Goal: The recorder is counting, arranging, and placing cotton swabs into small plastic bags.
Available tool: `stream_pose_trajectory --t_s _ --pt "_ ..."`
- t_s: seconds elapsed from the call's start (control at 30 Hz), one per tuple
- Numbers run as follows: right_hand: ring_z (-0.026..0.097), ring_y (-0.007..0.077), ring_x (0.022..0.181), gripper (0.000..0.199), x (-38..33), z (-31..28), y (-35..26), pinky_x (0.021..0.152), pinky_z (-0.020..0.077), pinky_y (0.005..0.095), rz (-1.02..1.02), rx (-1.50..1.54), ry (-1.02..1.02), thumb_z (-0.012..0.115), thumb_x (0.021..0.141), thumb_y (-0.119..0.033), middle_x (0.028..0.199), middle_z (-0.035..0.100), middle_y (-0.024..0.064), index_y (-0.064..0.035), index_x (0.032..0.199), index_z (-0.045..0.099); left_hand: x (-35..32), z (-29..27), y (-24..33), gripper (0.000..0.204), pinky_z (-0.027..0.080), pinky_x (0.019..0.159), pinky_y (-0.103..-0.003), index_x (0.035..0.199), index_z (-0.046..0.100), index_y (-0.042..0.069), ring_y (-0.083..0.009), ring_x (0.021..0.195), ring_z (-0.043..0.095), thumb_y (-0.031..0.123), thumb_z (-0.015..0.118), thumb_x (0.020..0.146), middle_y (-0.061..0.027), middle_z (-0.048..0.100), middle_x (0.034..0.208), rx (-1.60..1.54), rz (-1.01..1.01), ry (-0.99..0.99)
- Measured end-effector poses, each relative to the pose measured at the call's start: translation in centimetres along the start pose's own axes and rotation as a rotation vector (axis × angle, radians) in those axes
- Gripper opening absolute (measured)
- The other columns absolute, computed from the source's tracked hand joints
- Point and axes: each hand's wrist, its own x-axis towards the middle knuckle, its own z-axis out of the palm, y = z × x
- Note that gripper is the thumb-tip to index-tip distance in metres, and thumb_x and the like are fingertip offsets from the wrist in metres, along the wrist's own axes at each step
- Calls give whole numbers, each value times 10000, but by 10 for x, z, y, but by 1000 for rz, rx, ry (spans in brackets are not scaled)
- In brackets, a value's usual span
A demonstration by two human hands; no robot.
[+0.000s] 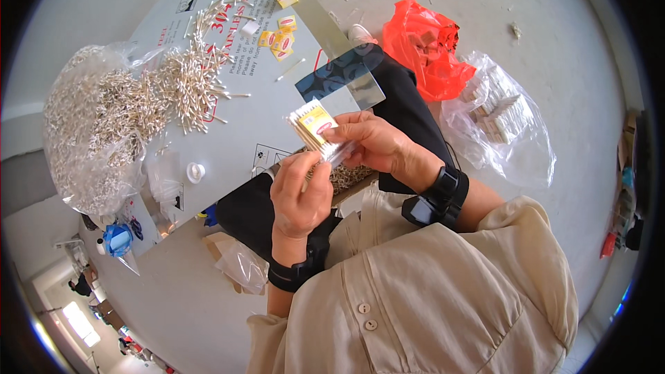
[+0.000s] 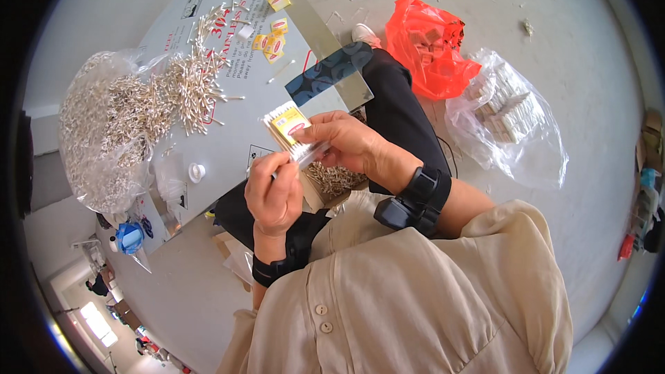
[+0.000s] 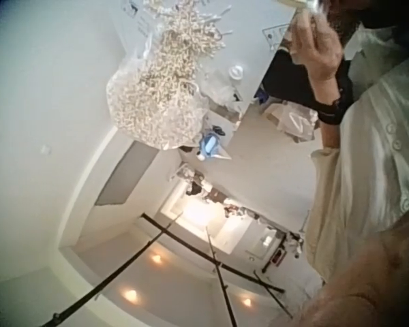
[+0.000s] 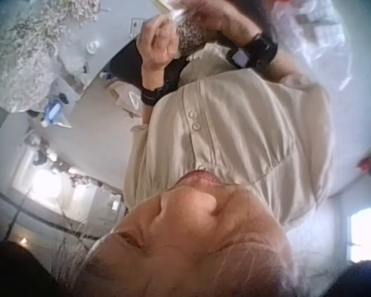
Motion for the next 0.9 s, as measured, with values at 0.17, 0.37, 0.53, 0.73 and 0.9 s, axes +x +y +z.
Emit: stream_pose_trajectory --t_s 0.17,0.37,0.53,0.73,0.9 --pt "585 41 692 171 -2 -1 7 614 462 199 -352 -330 -60 715 872 -85 875 682 -3 -8 1022 688 5 -1 5 461 470 882 -378 1148 597 -51 -277 1039 588 142 761 763 -170 612 1150 -578 -578 346" --pt "616 54 869 228 -10 4 9 801 520 232 -472 -502 -140 696 851 26 924 692 11 10 1078 682 19 -10 -6 592 442 933 -337 1180 612 -13 -203 1108 571 251 860 712 -96 624 1189 -732 -688 164" --pt "622 68 886 250 -11 7 11 829 524 234 -539 -506 -141 696 844 41 942 693 21 7 1092 687 28 -8 5 422 497 855 -317 1071 666 -13 -211 982 627 166 839 731 -99 659 1076 -680 -613 174" --pt "626 81 896 233 -10 8 14 834 525 246 -617 -563 -125 687 854 42 973 695 31 -3 1083 697 27 -6 5 328 528 802 -328 1008 692 -8 -240 914 647 132 823 742 -85 681 980 -527 -409 213" --pt "624 91 907 223 -13 9 14 846 518 260 -627 -614 -76 682 859 30 983 699 39 -8 1079 699 43 -7 13 344 526 810 -345 984 694 9 -260 909 628 182 839 724 -77 687 968 -566 -442 275"
